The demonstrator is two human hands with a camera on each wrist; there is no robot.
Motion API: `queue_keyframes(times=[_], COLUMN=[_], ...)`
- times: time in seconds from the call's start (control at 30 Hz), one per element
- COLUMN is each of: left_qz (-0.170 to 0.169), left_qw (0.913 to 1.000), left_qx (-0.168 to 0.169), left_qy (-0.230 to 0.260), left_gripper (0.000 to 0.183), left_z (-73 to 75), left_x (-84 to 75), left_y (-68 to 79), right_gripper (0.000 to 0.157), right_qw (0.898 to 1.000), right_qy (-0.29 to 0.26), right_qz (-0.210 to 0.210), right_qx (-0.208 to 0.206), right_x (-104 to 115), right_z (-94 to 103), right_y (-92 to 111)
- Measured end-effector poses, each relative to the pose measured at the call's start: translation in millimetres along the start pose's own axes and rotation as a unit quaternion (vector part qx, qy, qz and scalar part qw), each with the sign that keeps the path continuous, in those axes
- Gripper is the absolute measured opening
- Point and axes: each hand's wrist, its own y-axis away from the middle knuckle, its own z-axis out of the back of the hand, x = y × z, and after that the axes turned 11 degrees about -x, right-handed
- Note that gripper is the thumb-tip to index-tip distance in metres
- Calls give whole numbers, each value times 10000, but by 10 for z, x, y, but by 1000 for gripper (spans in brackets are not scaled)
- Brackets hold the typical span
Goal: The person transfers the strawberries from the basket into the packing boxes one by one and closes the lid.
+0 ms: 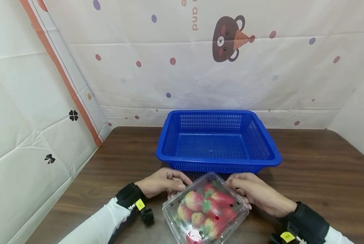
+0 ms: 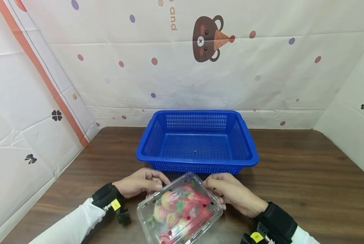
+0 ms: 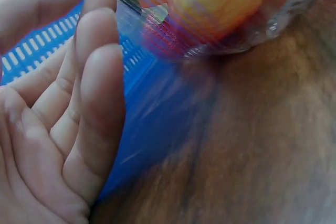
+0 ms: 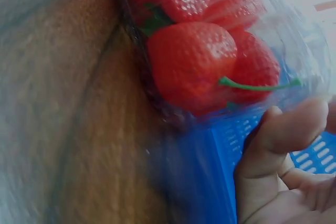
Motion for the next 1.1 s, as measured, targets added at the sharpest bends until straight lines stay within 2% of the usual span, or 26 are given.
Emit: queue_keyframes(times=[0.27, 0.47, 0.83, 0.97, 1.1], left_qz=[-40, 41, 91, 191, 292], left_qw=[9998, 9998, 9999, 9995, 9986], left_qx=[174, 162, -64, -261, -444], left_qy=[72, -103, -130, -28, 56], left_gripper=[37, 37, 35, 33, 32], left_z=[28, 4, -40, -52, -54], left_x=[20, -2, -21, -11, -17], left_y=[-1, -7, -26, -36, -27], right_gripper=[21, 30, 44, 38, 30], right_qw=[9982, 9998, 9994, 9987, 9991], right_qy=[-297, -159, -193, -171, -194], right_qz=[-78, -56, -133, -54, 98], right_qx=[522, 118, -249, -473, -354], right_x=[15, 5, -12, -24, -40], right_z=[77, 24, -31, -35, -19], right_y=[6, -7, -63, -68, -57])
